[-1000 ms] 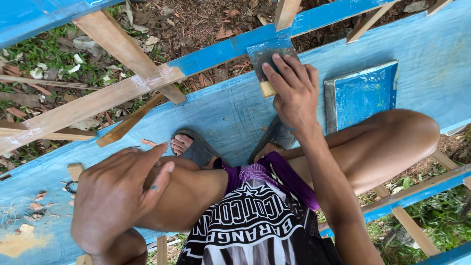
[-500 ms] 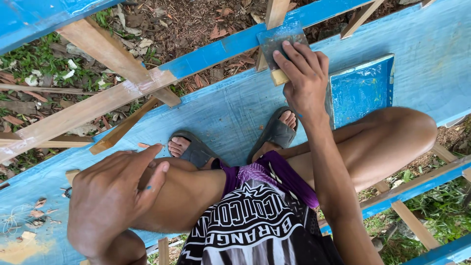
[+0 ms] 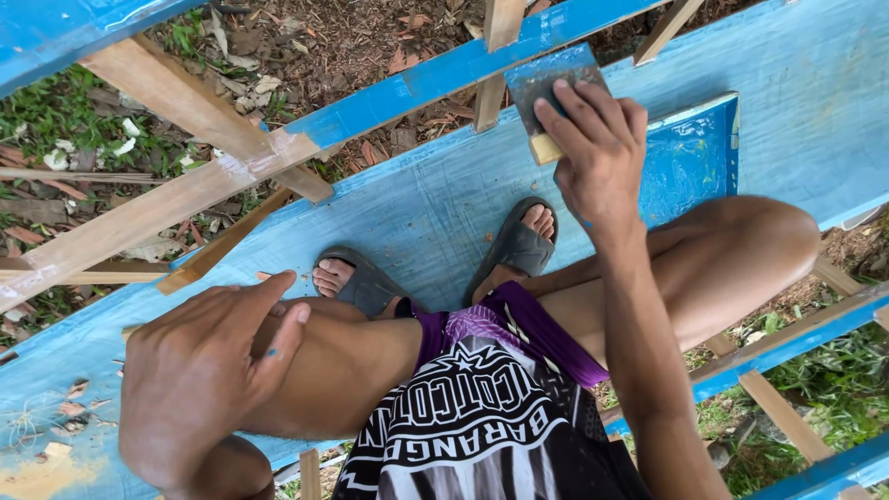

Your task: Sanding the blue-painted wooden frame of a boat using a manual sanding block

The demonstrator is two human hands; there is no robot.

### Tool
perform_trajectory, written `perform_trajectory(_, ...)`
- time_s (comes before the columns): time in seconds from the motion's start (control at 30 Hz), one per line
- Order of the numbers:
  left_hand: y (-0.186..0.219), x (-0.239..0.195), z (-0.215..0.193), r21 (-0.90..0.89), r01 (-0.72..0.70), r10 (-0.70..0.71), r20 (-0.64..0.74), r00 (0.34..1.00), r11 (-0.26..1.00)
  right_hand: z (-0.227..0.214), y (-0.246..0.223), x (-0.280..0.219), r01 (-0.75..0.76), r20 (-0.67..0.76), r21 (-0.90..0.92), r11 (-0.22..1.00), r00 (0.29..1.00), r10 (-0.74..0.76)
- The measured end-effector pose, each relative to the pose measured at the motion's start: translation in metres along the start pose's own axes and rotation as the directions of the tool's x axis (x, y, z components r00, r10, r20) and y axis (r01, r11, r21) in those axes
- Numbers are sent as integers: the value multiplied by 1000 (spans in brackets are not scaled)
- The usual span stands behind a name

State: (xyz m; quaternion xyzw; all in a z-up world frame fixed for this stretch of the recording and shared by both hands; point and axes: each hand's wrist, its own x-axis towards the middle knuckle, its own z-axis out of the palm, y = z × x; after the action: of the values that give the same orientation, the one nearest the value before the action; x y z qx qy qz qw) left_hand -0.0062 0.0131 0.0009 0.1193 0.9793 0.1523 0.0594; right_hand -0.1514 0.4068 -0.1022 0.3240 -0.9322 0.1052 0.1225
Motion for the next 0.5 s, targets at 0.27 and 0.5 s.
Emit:
perform_trajectory(0.27, -1, -4, 0, 36, 10, -10, 5, 1000, 999, -74, 84, 20, 290, 419, -72, 954, 877, -235)
perform_trajectory(0.5, 3, -10, 6, 217, 94, -99, 14, 995, 972, -36, 97, 40, 299, 121, -66, 952, 949, -290)
